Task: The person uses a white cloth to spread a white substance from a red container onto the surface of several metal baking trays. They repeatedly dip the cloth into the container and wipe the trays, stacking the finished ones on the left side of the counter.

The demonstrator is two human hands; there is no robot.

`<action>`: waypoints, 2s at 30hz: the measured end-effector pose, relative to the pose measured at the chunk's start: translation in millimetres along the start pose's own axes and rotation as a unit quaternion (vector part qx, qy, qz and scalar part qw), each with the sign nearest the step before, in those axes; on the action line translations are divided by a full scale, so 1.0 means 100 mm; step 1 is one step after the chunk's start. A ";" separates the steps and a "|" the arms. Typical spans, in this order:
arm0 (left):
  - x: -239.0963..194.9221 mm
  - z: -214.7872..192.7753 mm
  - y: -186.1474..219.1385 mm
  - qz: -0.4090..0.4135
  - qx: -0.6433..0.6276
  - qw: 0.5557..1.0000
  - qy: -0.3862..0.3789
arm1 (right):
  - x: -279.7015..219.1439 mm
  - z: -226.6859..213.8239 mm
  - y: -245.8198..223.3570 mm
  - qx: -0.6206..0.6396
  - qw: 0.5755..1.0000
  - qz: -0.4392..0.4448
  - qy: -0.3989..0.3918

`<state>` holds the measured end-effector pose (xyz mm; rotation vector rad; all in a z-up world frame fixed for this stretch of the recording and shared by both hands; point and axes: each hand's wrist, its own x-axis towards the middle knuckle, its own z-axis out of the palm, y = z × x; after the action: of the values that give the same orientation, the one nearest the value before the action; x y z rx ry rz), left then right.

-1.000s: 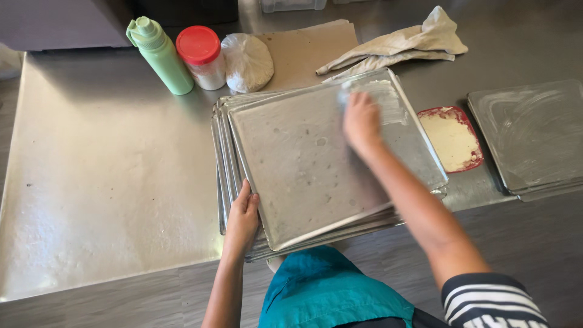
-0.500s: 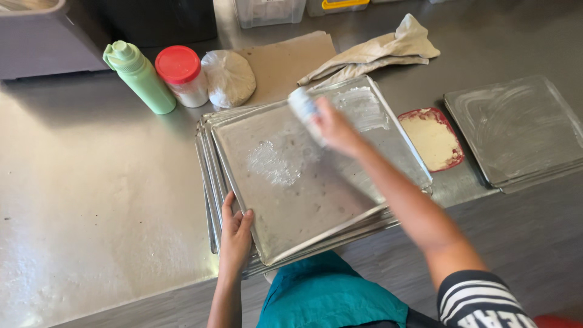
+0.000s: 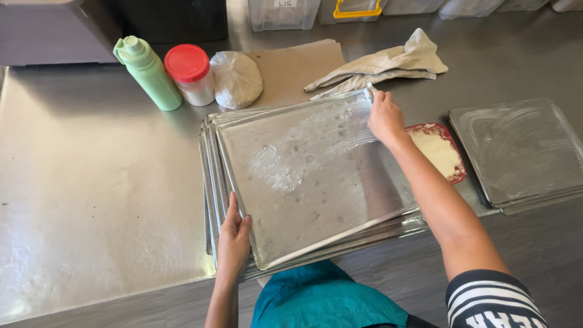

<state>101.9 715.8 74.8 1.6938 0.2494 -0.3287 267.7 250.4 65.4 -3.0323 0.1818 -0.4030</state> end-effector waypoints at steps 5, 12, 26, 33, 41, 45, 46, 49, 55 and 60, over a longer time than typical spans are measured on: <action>0.05 0.02 -0.04 0.050 -0.074 0.996 -0.029 | -0.13 0.16 -1.02 0.042 0.996 -0.062 -0.051; 0.07 0.03 -0.04 0.039 -0.116 0.991 -0.047 | -0.12 0.16 -2.33 0.081 0.957 -0.276 -0.035; 0.13 0.01 -0.16 -0.007 -0.329 0.943 -0.045 | -0.93 -0.05 -2.55 0.082 0.873 -0.481 -0.004; 0.14 -0.01 -0.14 0.005 -0.419 0.903 -0.095 | -2.02 -0.67 -2.40 0.110 0.850 -0.511 -0.071; 0.13 -0.07 -0.12 -0.006 -0.381 0.920 -0.094 | -2.12 -1.18 -2.37 0.357 0.809 -0.311 -0.349; 0.12 -0.09 -0.16 -0.009 -0.381 0.921 -0.085 | -2.07 -1.14 -2.57 0.365 0.887 -0.166 -0.231; 0.13 -0.08 -0.17 -0.016 -0.393 0.916 -0.079 | -2.10 -1.12 -2.65 0.360 0.898 -0.150 -0.205; 0.23 -0.03 -0.19 -0.014 -0.354 0.934 -0.044 | -2.12 -1.04 -2.67 0.307 0.927 -0.145 -0.160; 0.23 0.00 -0.34 0.042 -0.292 0.955 -0.028 | -2.01 -0.86 -1.73 0.231 0.954 0.001 -0.189; 0.15 0.03 -0.24 0.034 -0.278 0.960 -0.019 | -1.84 -0.84 -0.58 0.116 0.979 0.103 -0.135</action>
<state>107.4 716.5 46.5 1.1354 0.2286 -0.2137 75.6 326.3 105.2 -2.7641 0.3957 0.0053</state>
